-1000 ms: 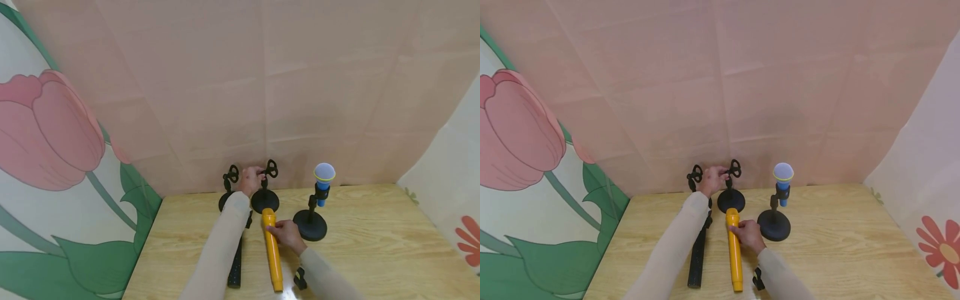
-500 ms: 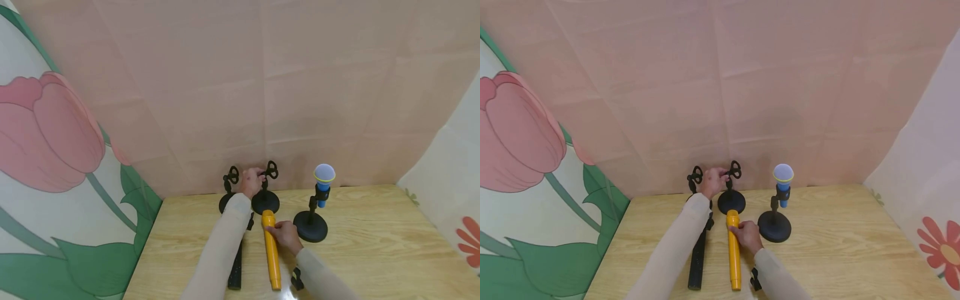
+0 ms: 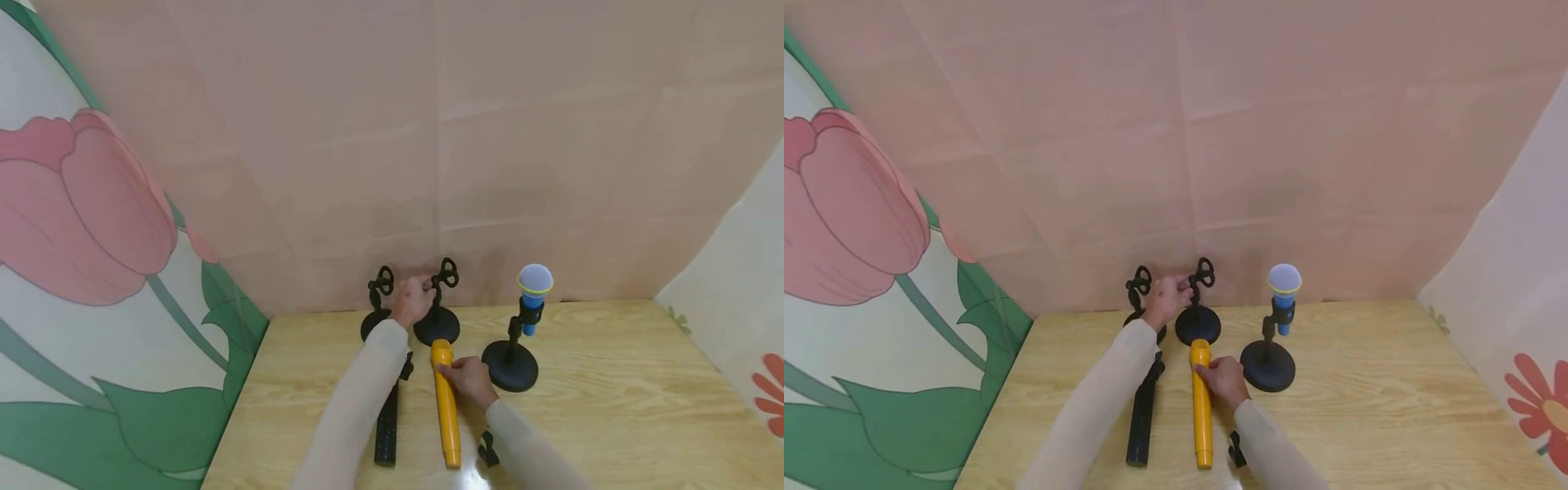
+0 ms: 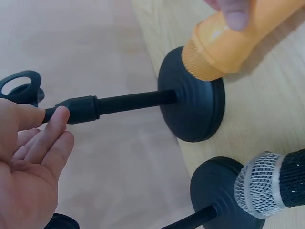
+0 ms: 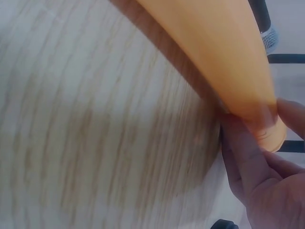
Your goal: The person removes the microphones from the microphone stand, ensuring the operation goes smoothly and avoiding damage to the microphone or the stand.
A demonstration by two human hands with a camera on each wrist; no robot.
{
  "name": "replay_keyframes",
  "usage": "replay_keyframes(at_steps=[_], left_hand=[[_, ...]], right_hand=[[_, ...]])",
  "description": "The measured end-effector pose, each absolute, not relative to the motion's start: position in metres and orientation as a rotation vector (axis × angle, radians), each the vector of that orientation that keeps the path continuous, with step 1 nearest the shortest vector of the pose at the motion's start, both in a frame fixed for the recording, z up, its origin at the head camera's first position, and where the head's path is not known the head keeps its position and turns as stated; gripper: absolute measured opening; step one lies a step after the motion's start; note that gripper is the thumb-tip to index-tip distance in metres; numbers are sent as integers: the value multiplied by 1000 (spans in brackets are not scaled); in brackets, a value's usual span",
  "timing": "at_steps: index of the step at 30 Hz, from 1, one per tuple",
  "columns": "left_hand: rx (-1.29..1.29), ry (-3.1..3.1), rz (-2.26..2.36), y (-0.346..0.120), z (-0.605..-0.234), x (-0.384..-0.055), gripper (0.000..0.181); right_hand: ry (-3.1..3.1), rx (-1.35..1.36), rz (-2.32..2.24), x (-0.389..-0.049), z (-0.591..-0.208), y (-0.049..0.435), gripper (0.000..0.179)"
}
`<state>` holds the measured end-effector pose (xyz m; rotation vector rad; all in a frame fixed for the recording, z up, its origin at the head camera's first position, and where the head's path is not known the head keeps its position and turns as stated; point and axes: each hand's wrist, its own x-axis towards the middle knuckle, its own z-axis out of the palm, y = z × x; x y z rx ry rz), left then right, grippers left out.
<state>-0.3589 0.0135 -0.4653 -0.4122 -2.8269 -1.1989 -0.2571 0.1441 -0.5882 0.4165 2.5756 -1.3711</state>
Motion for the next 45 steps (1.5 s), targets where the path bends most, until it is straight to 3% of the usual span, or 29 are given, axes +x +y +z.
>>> replay_keyframes(at_steps=[7,18,24,34,45], left_hand=[[-442,-2830,-1137,8,-468,-352,27],[-527,-2873,-1248,0,-471,-341,29],[-629,-2824,-1341,-3,-475,-334,29],[-741,-2803,-1450,4,-472,-323,29],[-832,-2734,-1549,33,-466,-309,28]], right_hand=[[2565,434,-1335,-259,-587,147,45],[2633,317,-1335,-254,-574,164,51],[2824,43,-1293,-250,-553,178,46],[2891,-195,-1365,-233,-507,199,41],[2996,-249,-1412,-217,-469,255,38]])
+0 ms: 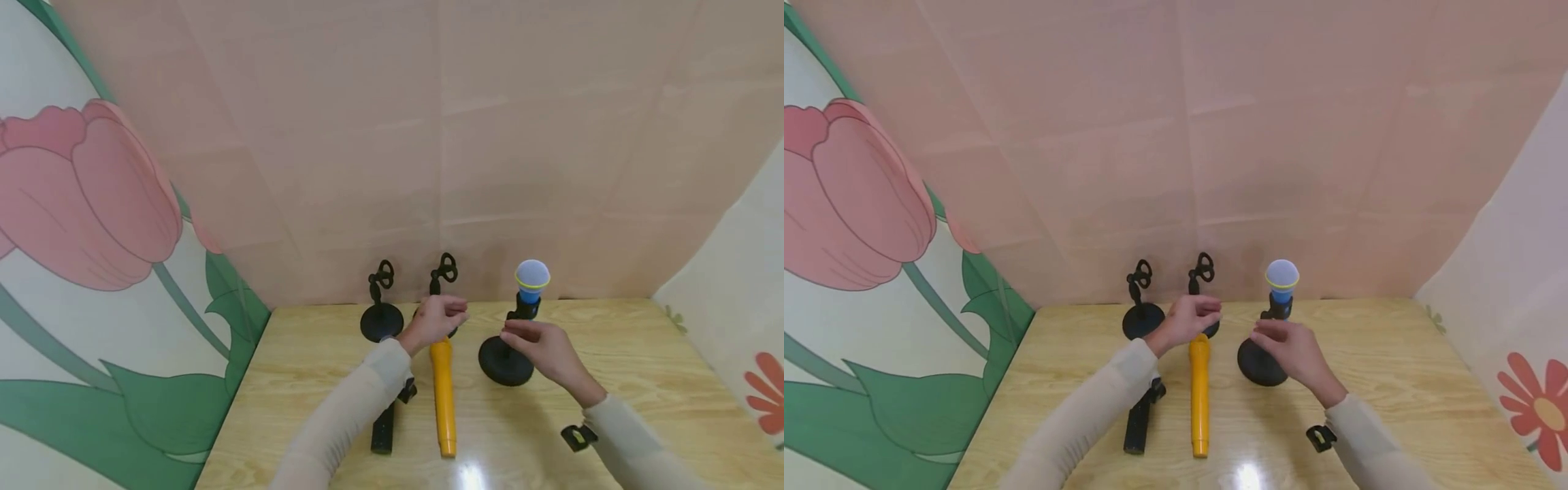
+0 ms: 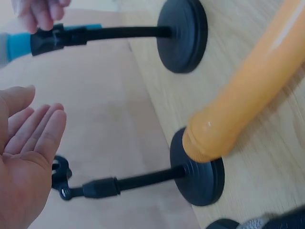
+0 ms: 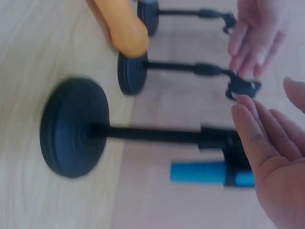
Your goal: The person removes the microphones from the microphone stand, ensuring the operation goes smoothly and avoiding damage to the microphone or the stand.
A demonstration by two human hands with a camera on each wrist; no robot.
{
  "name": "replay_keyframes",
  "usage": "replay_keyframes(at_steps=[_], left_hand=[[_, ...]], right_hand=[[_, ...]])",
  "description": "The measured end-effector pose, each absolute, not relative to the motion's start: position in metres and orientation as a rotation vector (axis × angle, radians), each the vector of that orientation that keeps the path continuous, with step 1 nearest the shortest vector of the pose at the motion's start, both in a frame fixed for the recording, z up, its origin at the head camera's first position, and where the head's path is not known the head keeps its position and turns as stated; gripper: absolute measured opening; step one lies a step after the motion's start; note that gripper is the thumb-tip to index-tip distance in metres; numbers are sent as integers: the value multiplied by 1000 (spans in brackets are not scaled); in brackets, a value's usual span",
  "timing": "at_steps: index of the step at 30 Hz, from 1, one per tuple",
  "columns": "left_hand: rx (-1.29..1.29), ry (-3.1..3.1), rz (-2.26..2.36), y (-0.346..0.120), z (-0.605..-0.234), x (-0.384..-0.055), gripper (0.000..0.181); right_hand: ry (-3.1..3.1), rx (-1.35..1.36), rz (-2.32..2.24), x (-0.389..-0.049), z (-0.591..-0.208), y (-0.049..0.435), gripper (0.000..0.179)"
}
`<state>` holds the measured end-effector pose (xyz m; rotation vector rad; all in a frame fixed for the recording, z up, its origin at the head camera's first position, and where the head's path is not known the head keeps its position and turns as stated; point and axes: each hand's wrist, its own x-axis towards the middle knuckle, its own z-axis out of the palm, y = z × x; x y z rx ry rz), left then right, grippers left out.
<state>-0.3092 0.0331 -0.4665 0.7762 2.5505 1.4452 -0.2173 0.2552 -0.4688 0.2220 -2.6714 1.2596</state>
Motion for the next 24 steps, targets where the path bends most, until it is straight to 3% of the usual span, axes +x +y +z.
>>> replay_keyframes(at_steps=[12,24], left_hand=[[823,2458,1508,69,-467,-299,32],[681,2441,1584,96,-478,-298,35]], right_hand=[[-2599,119,1116,-225,-447,304,43],[-2618,133,1116,-237,-446,321,48]])
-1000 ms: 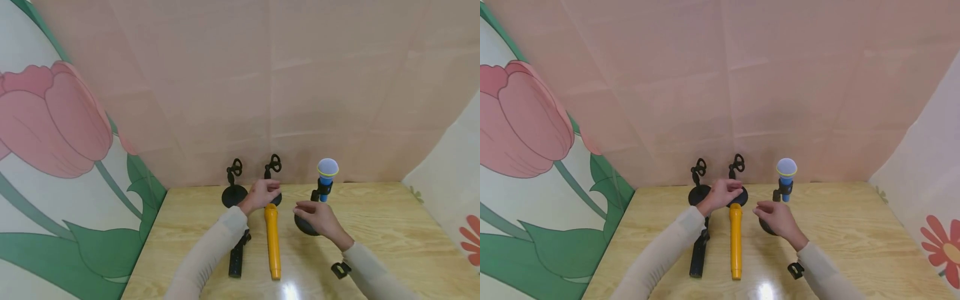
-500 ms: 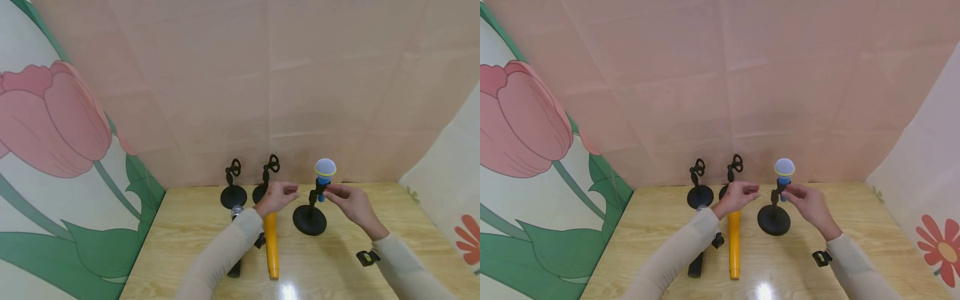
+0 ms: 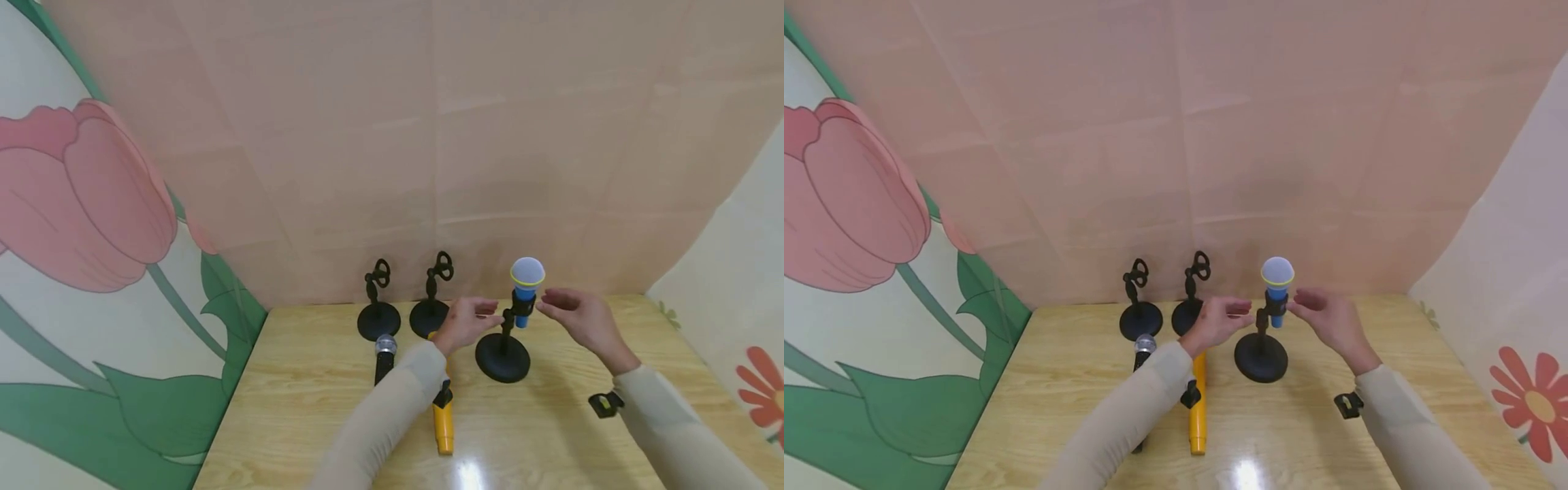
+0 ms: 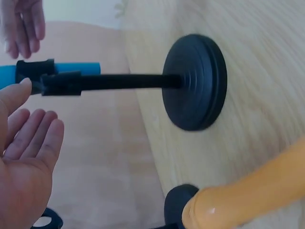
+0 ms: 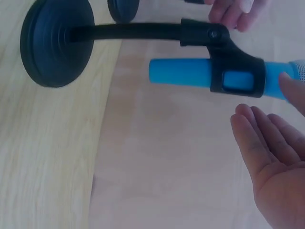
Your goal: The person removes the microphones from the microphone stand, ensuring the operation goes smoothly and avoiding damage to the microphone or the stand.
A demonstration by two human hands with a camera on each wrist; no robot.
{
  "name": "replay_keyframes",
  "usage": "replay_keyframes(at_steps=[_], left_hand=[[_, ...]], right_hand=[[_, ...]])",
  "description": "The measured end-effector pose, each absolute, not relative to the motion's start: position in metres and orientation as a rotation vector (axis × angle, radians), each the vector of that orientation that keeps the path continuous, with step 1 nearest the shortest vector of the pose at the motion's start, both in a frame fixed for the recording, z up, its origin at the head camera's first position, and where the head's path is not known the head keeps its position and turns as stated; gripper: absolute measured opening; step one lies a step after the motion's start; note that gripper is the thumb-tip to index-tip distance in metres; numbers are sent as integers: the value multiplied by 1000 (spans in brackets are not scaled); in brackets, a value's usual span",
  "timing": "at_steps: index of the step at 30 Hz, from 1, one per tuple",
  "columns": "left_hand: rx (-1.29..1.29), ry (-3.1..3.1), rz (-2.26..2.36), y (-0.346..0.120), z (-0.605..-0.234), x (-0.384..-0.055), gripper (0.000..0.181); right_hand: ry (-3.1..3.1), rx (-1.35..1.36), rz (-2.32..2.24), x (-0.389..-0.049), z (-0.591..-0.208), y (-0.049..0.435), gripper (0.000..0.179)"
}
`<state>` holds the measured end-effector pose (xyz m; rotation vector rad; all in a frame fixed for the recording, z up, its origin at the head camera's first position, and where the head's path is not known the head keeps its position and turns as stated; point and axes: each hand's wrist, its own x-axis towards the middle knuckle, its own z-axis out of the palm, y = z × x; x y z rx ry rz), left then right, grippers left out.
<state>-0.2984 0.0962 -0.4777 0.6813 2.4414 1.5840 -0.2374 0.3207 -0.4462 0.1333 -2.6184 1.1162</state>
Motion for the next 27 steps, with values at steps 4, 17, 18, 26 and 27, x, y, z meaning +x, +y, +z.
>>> replay_keyframes(at_steps=[4,17,18,26,27], left_hand=[[589,2471,1626,106,-480,-296,35],[516,2544,1681,127,-483,-290,27],[516,2549,1679,128,-483,-290,27],[552,2638,1655,133,-485,-291,12],[552,2637,1658,133,-485,-291,11]], right_hand=[[-2656,148,1131,-246,-444,320,51],[-2674,175,1168,-261,-441,315,51],[-2663,176,1171,-261,-441,315,50],[-2594,194,1244,-263,-447,313,46],[-2586,194,1259,-264,-447,312,46]])
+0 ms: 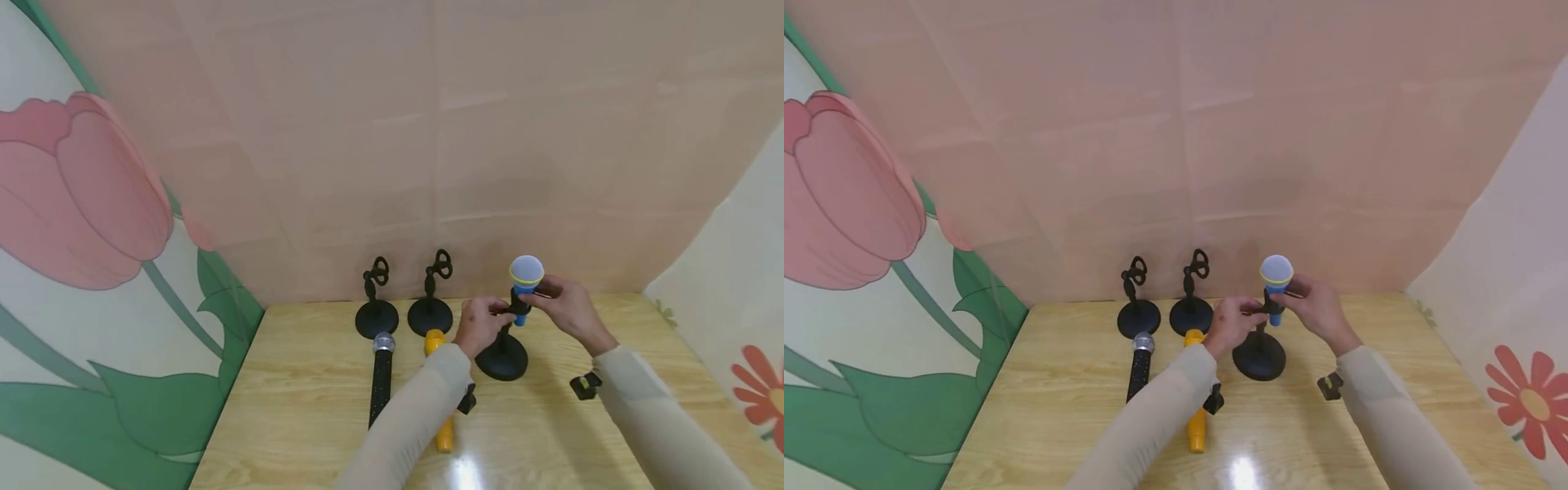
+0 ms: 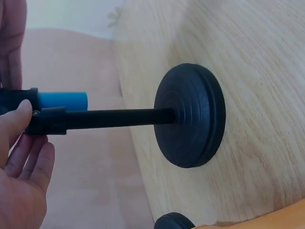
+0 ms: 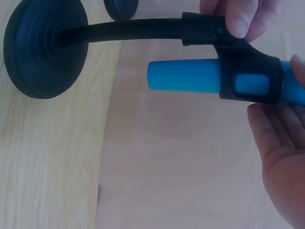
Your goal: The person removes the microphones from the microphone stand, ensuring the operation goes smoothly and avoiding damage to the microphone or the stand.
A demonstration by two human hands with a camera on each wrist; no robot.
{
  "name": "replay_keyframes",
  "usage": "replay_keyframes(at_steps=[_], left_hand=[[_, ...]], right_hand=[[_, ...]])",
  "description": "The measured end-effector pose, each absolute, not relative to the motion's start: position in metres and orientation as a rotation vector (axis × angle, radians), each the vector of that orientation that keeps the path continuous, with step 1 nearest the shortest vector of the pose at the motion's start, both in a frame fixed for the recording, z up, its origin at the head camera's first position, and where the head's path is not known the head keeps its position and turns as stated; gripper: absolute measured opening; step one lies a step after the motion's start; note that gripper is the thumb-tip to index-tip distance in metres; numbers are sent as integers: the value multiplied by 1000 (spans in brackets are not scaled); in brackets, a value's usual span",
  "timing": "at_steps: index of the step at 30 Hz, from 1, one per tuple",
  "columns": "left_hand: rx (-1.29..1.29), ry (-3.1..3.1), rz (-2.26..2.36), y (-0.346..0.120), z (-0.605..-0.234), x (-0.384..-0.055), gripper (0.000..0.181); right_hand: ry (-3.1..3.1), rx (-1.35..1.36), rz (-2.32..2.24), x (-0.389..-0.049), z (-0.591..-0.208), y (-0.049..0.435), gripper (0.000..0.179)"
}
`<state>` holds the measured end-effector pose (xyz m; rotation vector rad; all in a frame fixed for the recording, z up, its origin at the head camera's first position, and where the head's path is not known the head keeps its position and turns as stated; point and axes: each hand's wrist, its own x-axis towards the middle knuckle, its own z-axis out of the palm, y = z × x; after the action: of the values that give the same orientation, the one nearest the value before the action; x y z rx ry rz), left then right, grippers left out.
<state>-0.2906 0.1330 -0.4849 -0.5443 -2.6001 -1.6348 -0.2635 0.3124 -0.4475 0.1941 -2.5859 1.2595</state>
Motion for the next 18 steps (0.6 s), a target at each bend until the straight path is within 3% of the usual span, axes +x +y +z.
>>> replay_keyframes(at_steps=[18], left_hand=[[-615,-2717,-1400,128,-478,-298,8]], right_hand=[[-2501,165,1217,-257,-451,308,39]])
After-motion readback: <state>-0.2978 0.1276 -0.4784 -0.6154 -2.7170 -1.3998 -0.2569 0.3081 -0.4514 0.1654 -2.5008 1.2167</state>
